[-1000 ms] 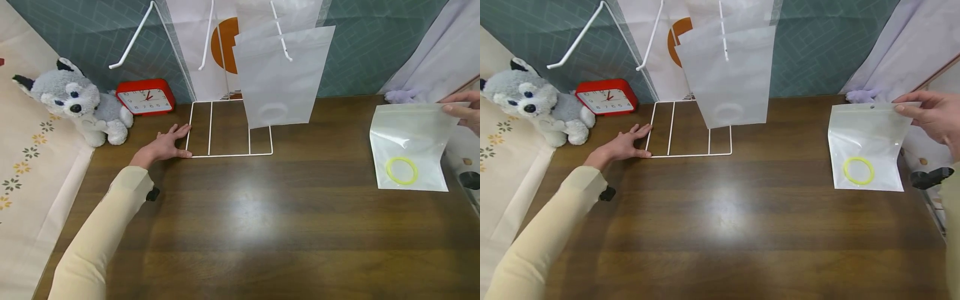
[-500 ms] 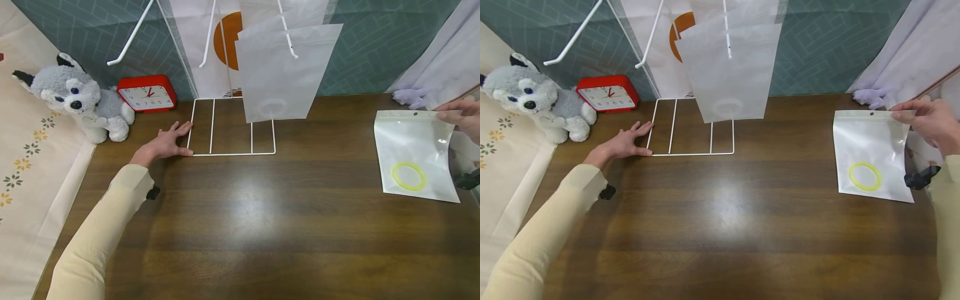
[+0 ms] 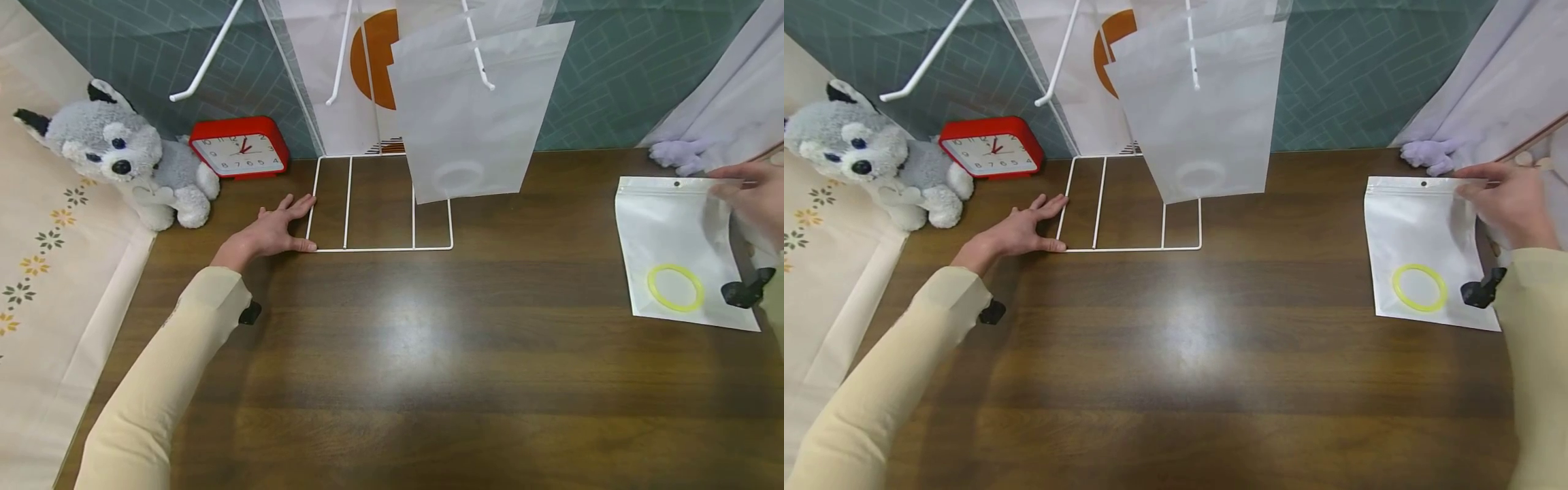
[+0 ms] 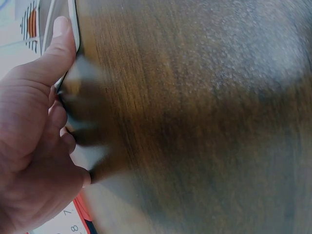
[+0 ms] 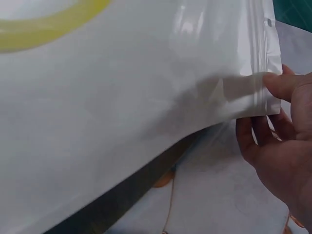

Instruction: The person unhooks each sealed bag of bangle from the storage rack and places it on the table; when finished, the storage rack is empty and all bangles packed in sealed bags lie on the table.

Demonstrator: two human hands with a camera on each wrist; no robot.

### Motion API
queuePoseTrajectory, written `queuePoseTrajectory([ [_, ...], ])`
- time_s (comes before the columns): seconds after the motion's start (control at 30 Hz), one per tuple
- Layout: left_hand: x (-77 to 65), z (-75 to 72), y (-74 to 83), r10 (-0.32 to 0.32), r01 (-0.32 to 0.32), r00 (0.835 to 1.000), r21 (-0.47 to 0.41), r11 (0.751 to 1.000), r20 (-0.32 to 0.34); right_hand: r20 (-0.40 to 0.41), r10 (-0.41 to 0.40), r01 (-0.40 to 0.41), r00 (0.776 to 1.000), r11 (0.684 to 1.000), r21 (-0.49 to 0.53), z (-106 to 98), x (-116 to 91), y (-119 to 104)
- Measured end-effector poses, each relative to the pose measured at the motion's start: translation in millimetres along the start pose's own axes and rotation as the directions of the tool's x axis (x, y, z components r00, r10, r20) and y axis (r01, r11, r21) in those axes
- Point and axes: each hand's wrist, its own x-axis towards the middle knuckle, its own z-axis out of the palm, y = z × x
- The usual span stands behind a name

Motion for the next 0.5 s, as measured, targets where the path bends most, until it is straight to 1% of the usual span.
queuePoseTrajectory([
  [0.2,0.4,0.7,0.1,-0.002,0.002,1.000,-0.006,1.000,0.006,0.001,0.077,-0.077,0.997,0.996,-0.040,5.4,1.4,-7.0],
  [0.27,0.7,1.1,-0.7,-0.003,0.003,1.000,-0.006,1.000,0.007,-0.012,0.081,-0.082,0.997,0.995,-0.049,7.1,0.9,-8.1],
  [0.37,1.4,1.5,-2.4,-0.001,0.001,1.000,-0.006,1.000,0.007,-0.057,0.070,-0.074,0.996,0.995,-0.060,10.8,0.6,-7.1],
  [0.5,1.0,0.8,-2.5,0.000,0.000,1.000,-0.004,1.000,0.005,-0.078,0.063,-0.069,0.995,0.995,-0.068,14.3,1.3,-6.1],
])
